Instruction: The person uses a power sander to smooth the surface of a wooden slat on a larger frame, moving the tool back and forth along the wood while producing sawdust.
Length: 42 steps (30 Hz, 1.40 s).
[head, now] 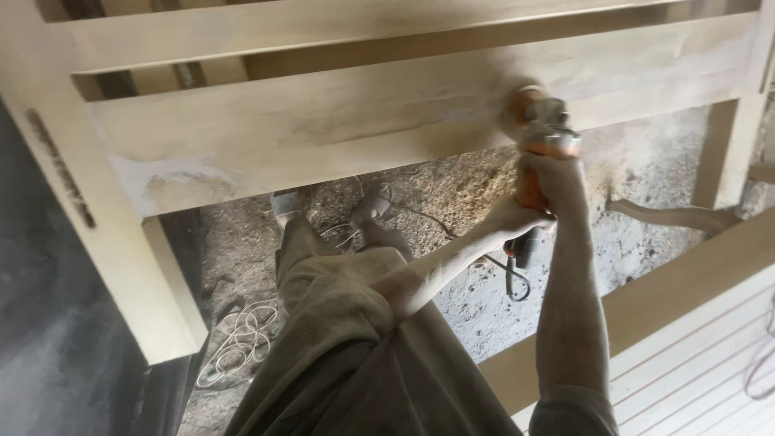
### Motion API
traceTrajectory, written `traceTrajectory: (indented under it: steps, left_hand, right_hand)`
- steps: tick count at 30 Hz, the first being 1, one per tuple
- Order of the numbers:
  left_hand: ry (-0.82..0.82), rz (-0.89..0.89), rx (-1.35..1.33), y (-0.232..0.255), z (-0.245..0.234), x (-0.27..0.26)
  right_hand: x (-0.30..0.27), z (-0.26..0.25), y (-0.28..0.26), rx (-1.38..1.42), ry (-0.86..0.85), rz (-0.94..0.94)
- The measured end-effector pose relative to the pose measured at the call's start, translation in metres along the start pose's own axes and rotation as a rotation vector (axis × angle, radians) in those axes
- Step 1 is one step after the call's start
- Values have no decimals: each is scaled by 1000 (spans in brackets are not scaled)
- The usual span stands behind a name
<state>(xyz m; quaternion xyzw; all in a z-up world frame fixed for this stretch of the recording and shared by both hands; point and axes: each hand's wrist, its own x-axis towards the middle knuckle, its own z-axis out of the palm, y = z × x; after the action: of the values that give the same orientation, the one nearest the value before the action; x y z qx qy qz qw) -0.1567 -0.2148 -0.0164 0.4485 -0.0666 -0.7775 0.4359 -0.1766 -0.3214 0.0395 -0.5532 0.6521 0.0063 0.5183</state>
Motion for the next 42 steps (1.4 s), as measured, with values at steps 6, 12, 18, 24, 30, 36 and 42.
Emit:
traceTrajectory:
  steps: [6, 12, 18, 24, 30, 36, 42]
  left_hand:
    - [25, 30, -70, -5, -35, -45]
    - [116, 170, -164, -43, -112, -138]
    - [296, 368, -363, -88, -171, -222]
    - [313, 448, -341, -111, -174, -216]
    - [245, 281, -281, -98, -114, -171]
    - [68, 78, -170, -49, -61, -134]
    - [-11, 146, -77, -45, -2, -42]
  right_hand:
    - [-37, 51, -21, -107, -2, -54]
    - [-106, 172, -54, -487, -109, 37]
    - [-176, 265, -62, -652, -381, -255]
    - [-186, 271, -69, -546, -360, -80]
    - [-154, 206, -43, -547, -223, -5]
    - [-106, 123, -14, -487, -72, 90]
    - [-45, 31, 13, -255, -31, 92]
